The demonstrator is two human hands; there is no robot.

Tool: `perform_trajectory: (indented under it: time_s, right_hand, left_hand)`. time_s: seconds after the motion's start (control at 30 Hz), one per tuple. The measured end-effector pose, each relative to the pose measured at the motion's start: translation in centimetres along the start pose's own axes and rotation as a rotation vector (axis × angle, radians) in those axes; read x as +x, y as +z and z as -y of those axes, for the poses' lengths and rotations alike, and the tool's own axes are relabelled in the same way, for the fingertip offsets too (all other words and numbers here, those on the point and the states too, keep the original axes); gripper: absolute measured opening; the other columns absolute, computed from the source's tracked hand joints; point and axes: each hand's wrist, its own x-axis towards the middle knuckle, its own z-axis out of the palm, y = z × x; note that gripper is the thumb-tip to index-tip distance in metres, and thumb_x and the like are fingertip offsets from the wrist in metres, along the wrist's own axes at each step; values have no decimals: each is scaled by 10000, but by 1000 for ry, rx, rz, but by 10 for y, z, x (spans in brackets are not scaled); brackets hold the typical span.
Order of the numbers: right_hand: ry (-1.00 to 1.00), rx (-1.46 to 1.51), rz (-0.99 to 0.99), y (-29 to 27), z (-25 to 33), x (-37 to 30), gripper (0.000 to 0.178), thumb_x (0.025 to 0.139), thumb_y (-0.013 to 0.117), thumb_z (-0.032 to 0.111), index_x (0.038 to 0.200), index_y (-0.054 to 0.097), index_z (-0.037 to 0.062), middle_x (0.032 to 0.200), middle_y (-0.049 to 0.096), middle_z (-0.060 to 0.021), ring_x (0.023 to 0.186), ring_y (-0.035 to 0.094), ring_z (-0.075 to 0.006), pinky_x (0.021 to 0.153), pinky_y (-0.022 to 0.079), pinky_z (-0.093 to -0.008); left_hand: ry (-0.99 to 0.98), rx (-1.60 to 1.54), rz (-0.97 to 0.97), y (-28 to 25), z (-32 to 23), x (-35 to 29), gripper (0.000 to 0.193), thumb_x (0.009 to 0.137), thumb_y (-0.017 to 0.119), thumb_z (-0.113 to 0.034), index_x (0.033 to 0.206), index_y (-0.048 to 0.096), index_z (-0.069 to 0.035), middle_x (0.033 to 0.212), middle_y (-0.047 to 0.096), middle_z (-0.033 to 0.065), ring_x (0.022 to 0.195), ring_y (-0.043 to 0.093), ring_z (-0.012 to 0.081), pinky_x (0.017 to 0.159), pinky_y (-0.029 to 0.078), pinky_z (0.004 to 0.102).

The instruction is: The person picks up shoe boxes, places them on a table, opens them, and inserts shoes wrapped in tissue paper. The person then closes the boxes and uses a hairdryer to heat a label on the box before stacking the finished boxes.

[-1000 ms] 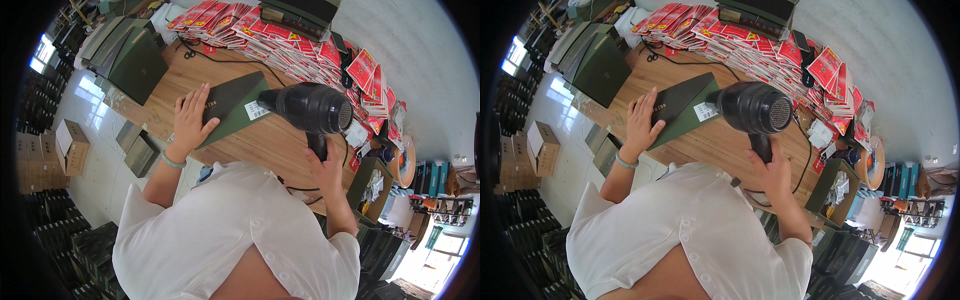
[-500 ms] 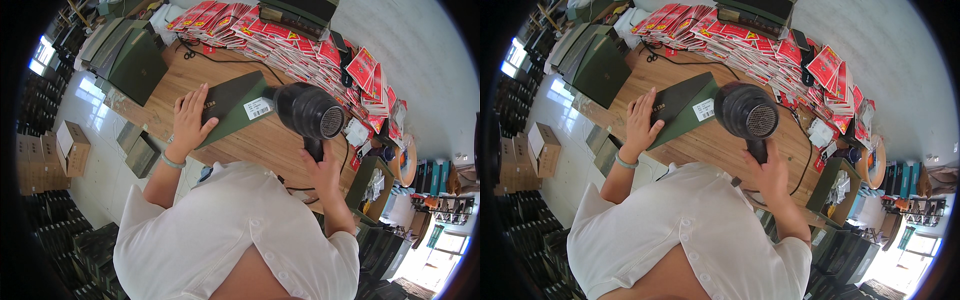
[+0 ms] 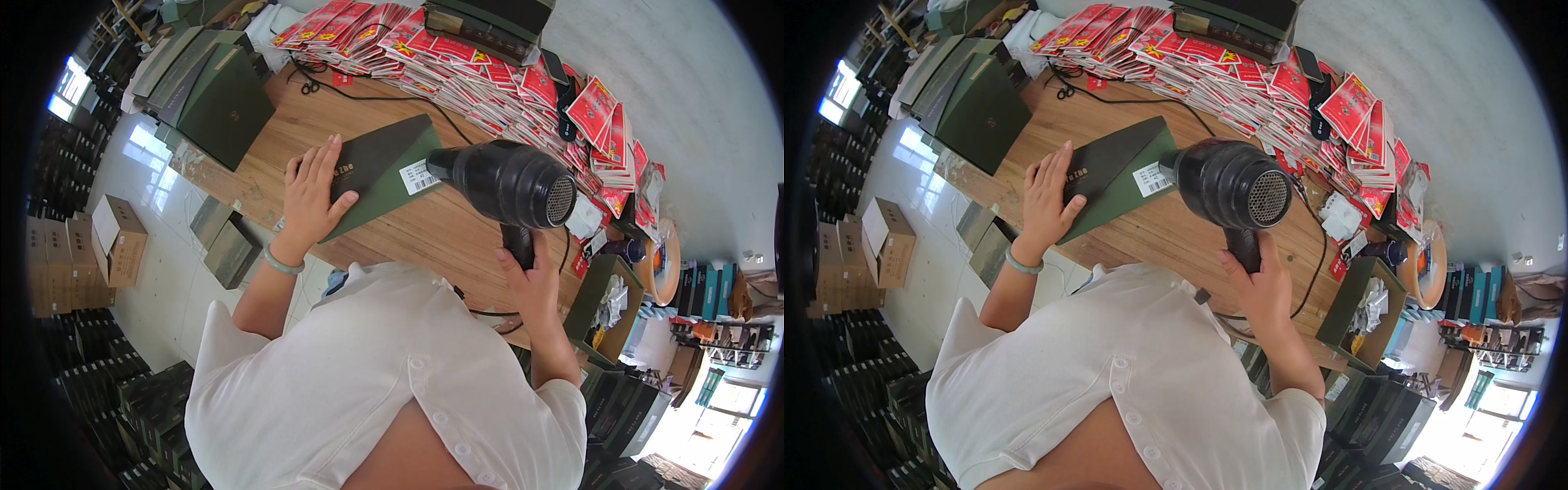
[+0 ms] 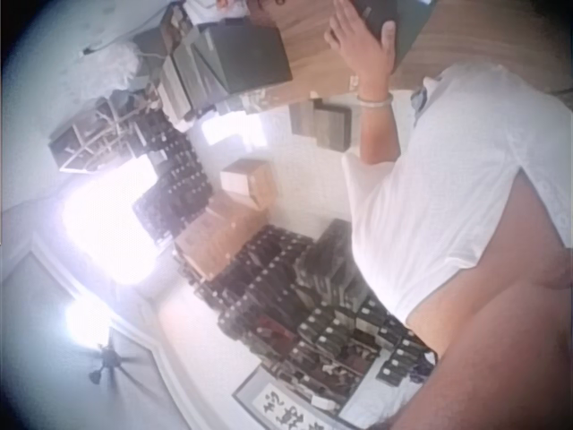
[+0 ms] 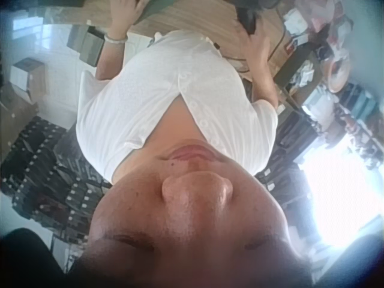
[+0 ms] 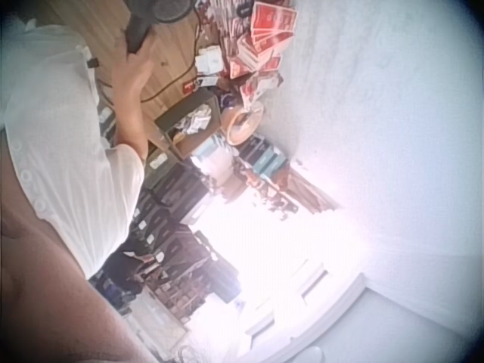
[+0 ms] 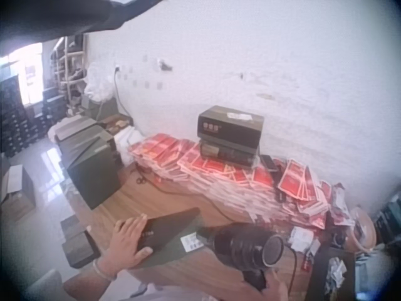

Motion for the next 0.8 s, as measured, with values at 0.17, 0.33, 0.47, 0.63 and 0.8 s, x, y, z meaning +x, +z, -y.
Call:
perform_trajectory:
  time_s: [0.17,0.33,0.47,0.63,0.8]
  right_hand:
    - [-31,8,-10,1,-2,1,561,823,758,328,1221,521,13,847,658,-170,716,647,-304,655,496,-343]
    - [-57,14,-28,1,0,2,554,826,756,326,1213,527,2,831,649,-164,685,622,-300,647,492,-343]
    - [30,99,83,-1,2,1,553,823,761,319,1215,532,3,852,653,-157,719,624,-270,678,489,-333]
    - [-41,16,44,4,8,-4,559,821,764,315,1223,533,2,887,653,-155,778,617,-233,730,483,-318]
    - [-3,18,75,5,8,-6,554,820,765,304,1219,524,5,902,660,-171,785,644,-298,715,497,-334]
  left_hand:
    - [-1,-9,-3,-1,-3,1,788,914,427,-584,1440,362,-2,1350,498,184,1215,467,327,1032,287,443]
    - [3,-5,-2,-1,-2,-1,793,901,458,-572,1439,358,2,1382,481,178,1216,462,323,1029,287,437]
    - [2,-2,0,0,-2,-1,793,901,459,-570,1439,360,4,1381,480,179,1217,460,323,1031,286,439]
    - [3,-3,-4,-1,-1,-1,792,900,462,-567,1439,359,5,1384,478,179,1216,461,324,1032,285,441]
    - [0,2,-7,1,-1,-2,799,901,459,-573,1439,359,9,1385,478,177,1215,461,325,1031,287,441]
